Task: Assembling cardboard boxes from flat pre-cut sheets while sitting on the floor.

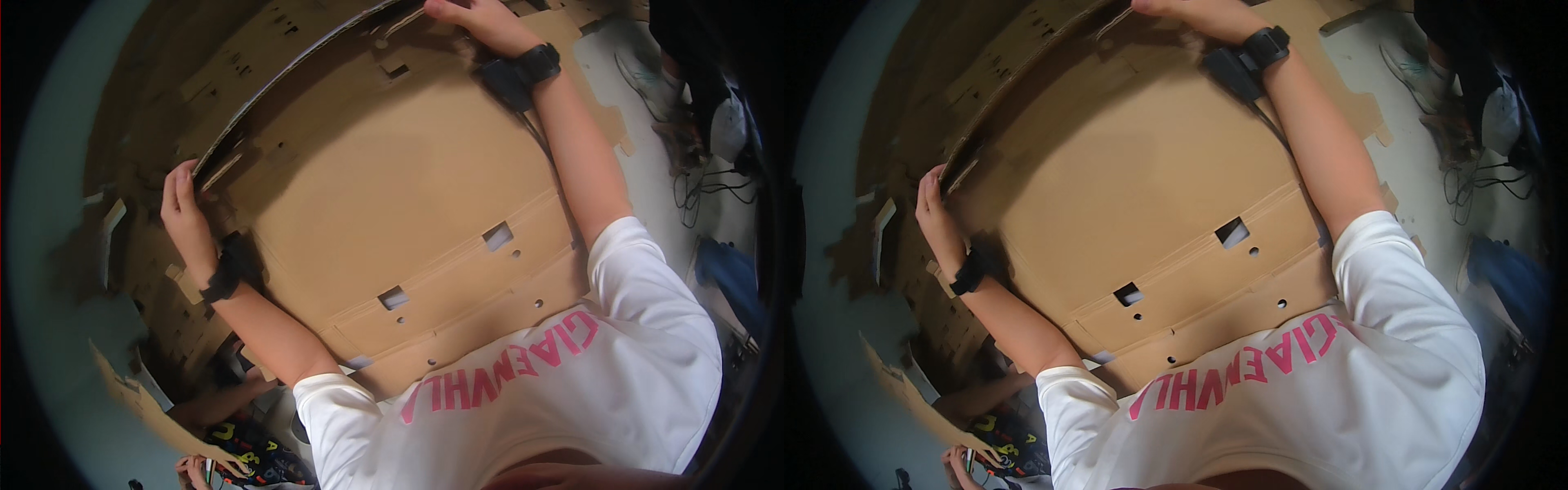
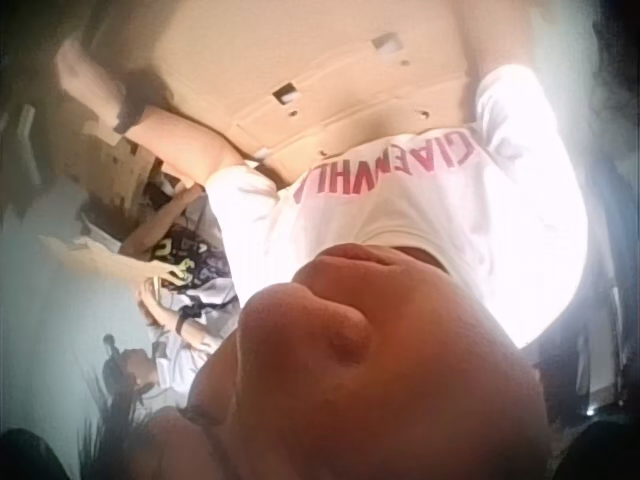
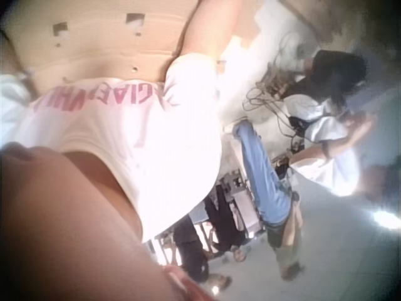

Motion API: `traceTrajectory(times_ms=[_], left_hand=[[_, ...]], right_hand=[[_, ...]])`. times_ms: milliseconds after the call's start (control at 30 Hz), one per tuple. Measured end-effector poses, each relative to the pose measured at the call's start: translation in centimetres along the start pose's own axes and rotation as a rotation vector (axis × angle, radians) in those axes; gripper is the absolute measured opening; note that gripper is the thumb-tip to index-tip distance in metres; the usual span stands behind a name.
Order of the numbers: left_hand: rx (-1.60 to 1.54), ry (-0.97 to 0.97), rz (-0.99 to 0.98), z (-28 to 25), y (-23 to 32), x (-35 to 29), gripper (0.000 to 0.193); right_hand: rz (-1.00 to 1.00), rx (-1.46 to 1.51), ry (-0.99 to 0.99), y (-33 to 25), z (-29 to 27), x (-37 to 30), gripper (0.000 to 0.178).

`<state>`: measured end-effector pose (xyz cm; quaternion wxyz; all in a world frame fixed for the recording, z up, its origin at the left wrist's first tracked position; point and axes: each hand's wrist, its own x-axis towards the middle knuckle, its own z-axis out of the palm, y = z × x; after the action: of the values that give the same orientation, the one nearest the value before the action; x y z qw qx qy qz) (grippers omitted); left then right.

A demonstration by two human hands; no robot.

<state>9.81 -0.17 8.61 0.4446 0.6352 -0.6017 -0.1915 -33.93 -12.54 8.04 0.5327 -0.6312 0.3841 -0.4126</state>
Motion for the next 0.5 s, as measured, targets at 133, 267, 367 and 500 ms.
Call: traceTrajectory(times_ms=[133, 267, 367, 500], left_hand=[[-0.438, 0.009, -0.262, -0.1, 0.3, -0.2, 0.041], [-0.806, -0.139, -0.364, -0.7, -0.3, -1.0, 0.043], [-0.887, -0.286, -0.342, -1.2, -0.9, -0.9, 0.044], [-0.893, -0.381, -0.310, -1.7, -1.3, -1.0, 0.052]], right_hand=[[-0.045, -0.127, 0.070, 0.4, 0.2, 0.4, 0.048], [-0.331, -0.282, 0.154, 0.3, 0.8, 0.7, 0.052], [-0.311, -0.128, 0.070, 0.0, 0.9, -0.2, 0.050], [-0.062, 0.420, 0.039, -0.3, 0.5, -0.8, 0.047]])
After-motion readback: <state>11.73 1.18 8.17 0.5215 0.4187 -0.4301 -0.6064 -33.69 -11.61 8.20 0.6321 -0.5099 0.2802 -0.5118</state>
